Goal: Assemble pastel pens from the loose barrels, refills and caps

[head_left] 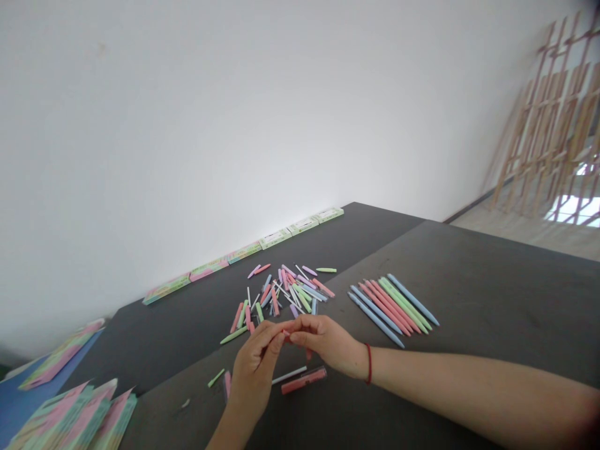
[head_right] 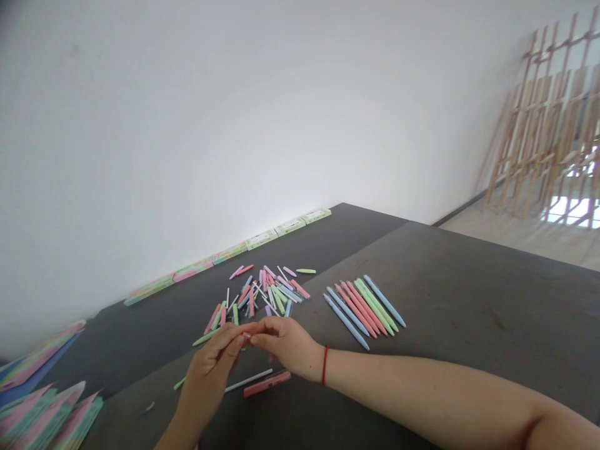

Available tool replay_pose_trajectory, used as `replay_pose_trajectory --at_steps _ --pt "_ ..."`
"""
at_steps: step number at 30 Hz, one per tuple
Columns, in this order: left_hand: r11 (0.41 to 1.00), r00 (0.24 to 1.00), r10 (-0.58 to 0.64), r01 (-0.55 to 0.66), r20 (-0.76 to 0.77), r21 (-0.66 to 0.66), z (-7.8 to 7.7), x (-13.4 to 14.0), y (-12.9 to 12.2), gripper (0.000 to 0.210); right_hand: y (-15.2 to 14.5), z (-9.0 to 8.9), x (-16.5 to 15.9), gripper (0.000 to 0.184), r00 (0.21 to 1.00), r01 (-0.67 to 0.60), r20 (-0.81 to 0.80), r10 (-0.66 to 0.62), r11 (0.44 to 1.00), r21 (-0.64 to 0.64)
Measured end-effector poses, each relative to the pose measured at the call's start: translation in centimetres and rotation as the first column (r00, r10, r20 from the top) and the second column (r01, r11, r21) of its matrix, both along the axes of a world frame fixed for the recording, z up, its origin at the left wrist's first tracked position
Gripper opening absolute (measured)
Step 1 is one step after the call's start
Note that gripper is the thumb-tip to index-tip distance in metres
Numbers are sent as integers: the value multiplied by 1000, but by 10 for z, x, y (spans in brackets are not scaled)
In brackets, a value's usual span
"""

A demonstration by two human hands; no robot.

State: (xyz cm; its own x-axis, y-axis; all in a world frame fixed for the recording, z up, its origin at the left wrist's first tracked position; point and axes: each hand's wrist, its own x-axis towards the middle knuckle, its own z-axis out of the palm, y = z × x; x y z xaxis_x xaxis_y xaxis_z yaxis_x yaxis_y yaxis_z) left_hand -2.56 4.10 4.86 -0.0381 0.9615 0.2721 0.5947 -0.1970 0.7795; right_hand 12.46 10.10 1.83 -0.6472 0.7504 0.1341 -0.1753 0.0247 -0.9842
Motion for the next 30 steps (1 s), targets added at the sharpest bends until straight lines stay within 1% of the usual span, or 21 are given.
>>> replay_pose_trajectory --at_steps 2,4,7,9,11,13,16,18,20,22,24,26,27,28,30 --pt "997 996 24 -17 89 -81 -4 0 2 31 2 -1 2 20 997 43 55 -47 997 68" --pt "987 979 37 -4 202 -160 -9 -1 5 36 3 -2 3 18 996 46 73 -52 996 76" --pt "971 939 35 49 342 -233 -17 -2 7 40 1 -3 2 18 996 8 85 -9 1000 14" --pt "965 940 34 58 340 -256 -18 -1 8 42 0 -3 1 16 996 -34 83 38 999 -43" --pt "970 970 26 34 243 -242 -16 0 7 40 0 -3 0 12 996 -60 64 66 994 -86" --pt "987 995 5 10 99 -160 -12 3 5 36 0 -2 0 10 996 -77 41 83 989 -130" --pt "999 995 -44 43 -90 -15 -10 7 2 32 0 -2 0 12 994 -103 15 108 976 -190" --pt "997 980 -71 75 -186 19 -10 9 0 32 0 -2 0 13 993 -119 1 121 971 -207" --pt "996 962 -68 79 -266 31 -10 10 -2 34 1 -2 0 13 993 -118 3 122 969 -217" --pt "998 943 -28 45 -331 44 -9 10 -4 34 4 -2 0 12 996 -86 20 92 975 -204" --pt "999 921 33 -20 -387 38 -5 11 -6 28 9 -1 1 12 999 -22 25 26 987 -161" --pt "997 888 68 -70 -454 11 -2 13 -8 17 17 1 3 12 998 57 17 -55 992 -111" --pt "998 867 52 -64 -496 -8 -2 15 -9 12 21 2 5 13 996 90 9 -90 992 -92" --pt "999 841 11 -33 -540 -31 -2 18 -10 8 25 3 6 13 993 116 -2 -117 990 -78" --pt "992 773 -123 85 -622 -91 -4 24 -12 4 31 5 8 14 989 143 -29 -145 988 -57"
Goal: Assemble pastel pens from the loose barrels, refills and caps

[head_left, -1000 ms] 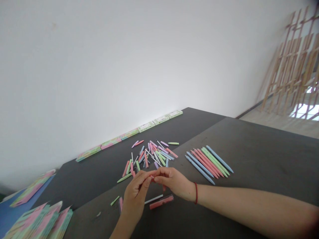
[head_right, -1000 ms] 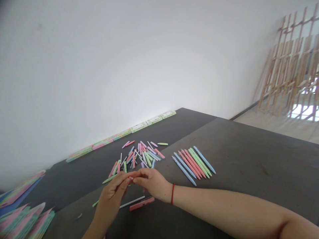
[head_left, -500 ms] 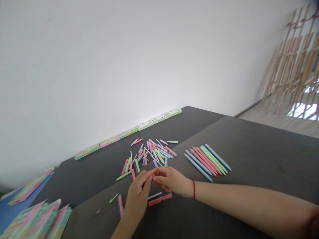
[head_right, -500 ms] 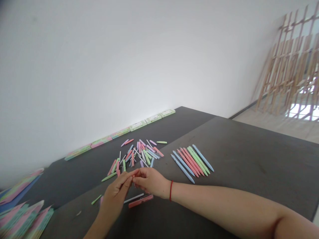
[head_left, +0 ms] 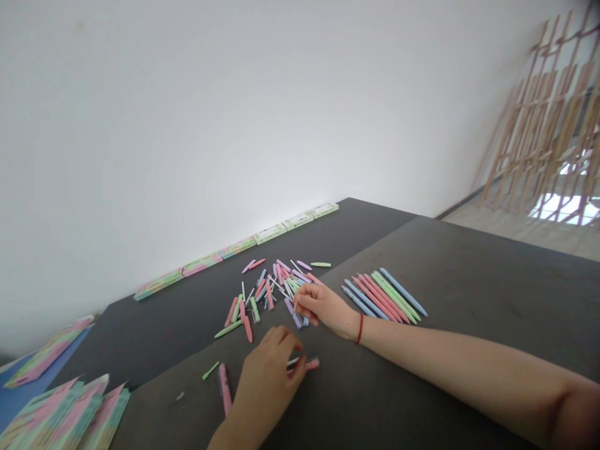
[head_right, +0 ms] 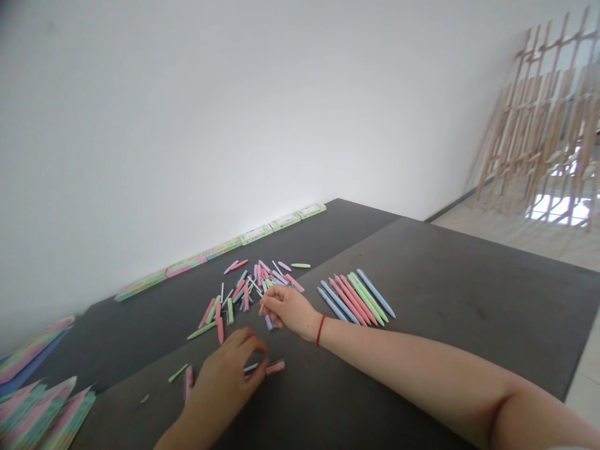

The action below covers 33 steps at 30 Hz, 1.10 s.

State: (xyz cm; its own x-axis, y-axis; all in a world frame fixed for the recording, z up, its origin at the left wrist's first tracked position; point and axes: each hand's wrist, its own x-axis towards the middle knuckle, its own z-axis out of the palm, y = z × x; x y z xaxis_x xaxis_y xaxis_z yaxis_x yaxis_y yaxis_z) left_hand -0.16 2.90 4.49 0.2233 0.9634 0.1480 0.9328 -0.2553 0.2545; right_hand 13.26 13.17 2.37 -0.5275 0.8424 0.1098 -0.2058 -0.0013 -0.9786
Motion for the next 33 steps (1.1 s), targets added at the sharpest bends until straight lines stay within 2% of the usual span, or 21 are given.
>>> replay_pose_trajectory --at_steps 3,9,12,14,15,16,18,20,21,22,28,33 --pt "987 982 -154 147 -108 -69 -5 8 -1 8 0 2 1 14 1000 -7 -12 7 999 33" --pt "984 973 -173 163 -155 -78 -9 9 -1 13 -8 5 0 15 1000 -23 -6 23 1000 -1" --pt "992 994 -103 100 -37 -73 -6 3 1 14 -9 7 0 15 999 -1 -38 0 1000 -13" --pt "996 983 2 15 184 -93 -1 -4 4 10 -9 8 0 17 998 13 -68 -14 1000 -14" --pt "991 940 71 -30 333 -129 1 -8 6 7 -9 9 0 18 996 17 -86 -18 1000 -13" --pt "982 858 146 -64 492 -180 3 -13 9 5 -10 10 -1 18 994 22 -106 -23 1000 -13" --pt "951 576 284 -71 766 -300 6 -22 14 11 -12 12 -1 20 989 32 -146 -33 999 -6" --pt "933 297 353 -39 887 -359 7 -29 19 19 -13 14 -1 21 984 51 -170 -48 999 11" --pt "931 211 361 -25 908 -365 6 -32 20 21 -14 15 -1 21 983 63 -177 -58 998 22" --pt "932 165 360 -13 918 -363 6 -34 21 22 -14 16 0 21 981 73 -180 -66 997 32" --pt "932 91 357 28 930 -361 4 -37 21 22 -10 16 2 20 977 142 -175 -124 985 96" --pt "923 75 375 62 924 -380 5 -35 19 21 -9 17 2 22 980 155 -149 -134 978 141"
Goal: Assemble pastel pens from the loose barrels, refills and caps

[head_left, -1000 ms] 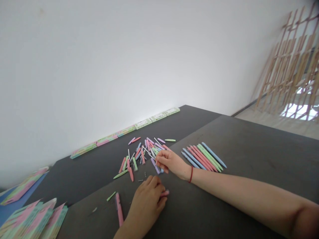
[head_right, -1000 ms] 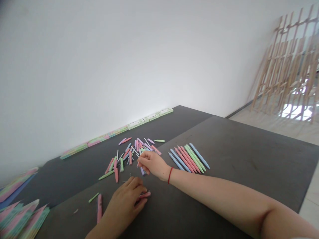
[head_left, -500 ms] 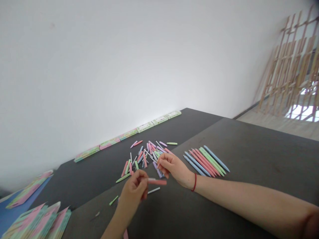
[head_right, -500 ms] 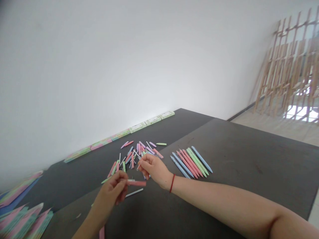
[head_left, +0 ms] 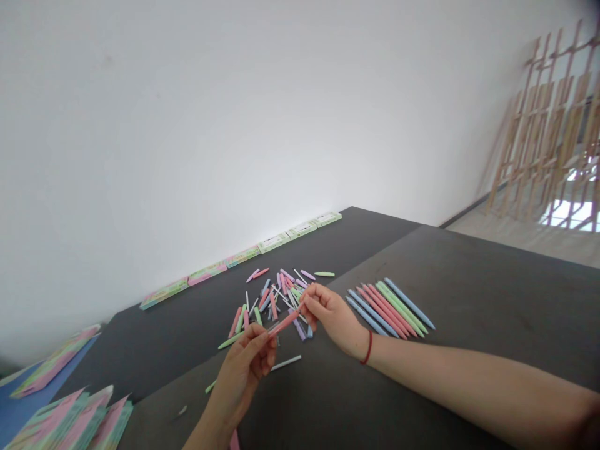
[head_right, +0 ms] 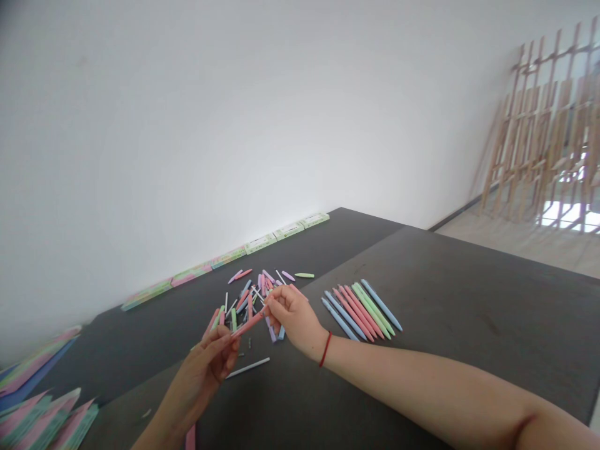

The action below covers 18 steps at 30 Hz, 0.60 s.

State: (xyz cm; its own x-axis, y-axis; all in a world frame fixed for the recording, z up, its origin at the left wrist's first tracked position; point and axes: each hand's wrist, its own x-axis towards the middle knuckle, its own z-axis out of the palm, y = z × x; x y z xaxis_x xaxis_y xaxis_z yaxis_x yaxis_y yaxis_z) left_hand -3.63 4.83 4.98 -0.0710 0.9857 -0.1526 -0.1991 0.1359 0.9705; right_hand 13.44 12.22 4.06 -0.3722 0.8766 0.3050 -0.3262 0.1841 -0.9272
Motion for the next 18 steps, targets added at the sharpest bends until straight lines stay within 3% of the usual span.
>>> replay_pose_trajectory --at_steps 5,8,11,14,18 --pt "997 994 -73 74 -78 3 0 7 -4 15 -7 -4 -3 22 997 -43 62 41 999 32" --pt "985 953 -138 160 -269 62 0 17 -8 6 -11 -10 -3 22 987 -98 136 89 993 60" --pt "977 896 -97 168 -433 128 -3 29 -13 8 -15 -13 0 20 969 -108 241 49 965 239" --pt "982 907 -55 124 -417 140 -8 39 -16 12 -19 -11 3 23 959 -98 280 -32 894 437" --pt "983 937 -72 124 -342 135 -16 41 -16 8 -22 -7 7 28 946 -140 320 -51 826 546"
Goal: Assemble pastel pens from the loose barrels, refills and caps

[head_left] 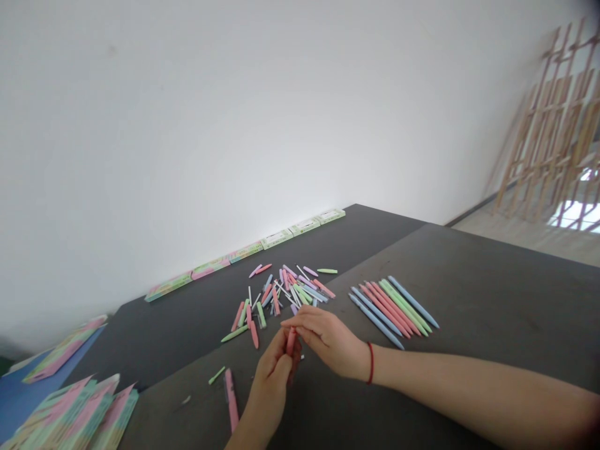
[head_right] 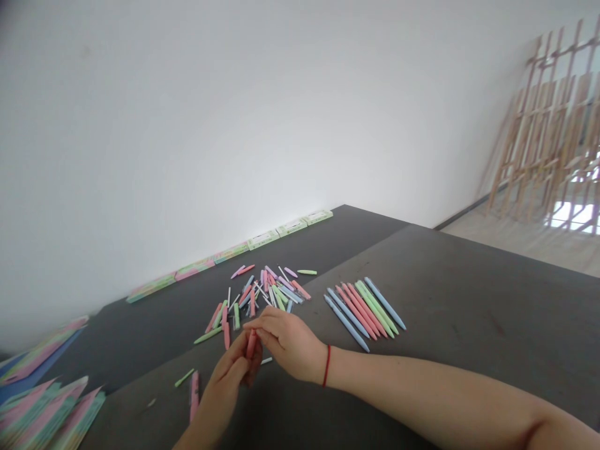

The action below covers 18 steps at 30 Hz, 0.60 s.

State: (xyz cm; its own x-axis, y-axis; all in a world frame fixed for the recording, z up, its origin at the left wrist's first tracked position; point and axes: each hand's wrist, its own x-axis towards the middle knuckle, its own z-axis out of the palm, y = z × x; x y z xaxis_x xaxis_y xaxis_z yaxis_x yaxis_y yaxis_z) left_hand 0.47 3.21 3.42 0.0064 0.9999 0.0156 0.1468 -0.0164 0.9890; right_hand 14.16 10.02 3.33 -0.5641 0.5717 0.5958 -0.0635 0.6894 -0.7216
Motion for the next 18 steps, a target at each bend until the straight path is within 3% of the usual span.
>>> replay_pose_trajectory --at_steps 4,10,14,18 --pt "1000 999 17 -17 43 1 -5 -2 -1 7 -2 0 1 31 998 -4 59 -1 997 76" --pt "1000 995 -1 -1 97 12 -11 -5 0 7 -5 -1 2 29 998 24 64 -29 997 78" --pt "1000 999 8 -9 50 26 -14 -8 0 10 -7 -6 0 23 997 56 59 -56 998 -6" --pt "999 999 -20 21 -42 32 -18 -1 -3 21 3 -13 -3 17 996 85 -18 -90 980 -179"
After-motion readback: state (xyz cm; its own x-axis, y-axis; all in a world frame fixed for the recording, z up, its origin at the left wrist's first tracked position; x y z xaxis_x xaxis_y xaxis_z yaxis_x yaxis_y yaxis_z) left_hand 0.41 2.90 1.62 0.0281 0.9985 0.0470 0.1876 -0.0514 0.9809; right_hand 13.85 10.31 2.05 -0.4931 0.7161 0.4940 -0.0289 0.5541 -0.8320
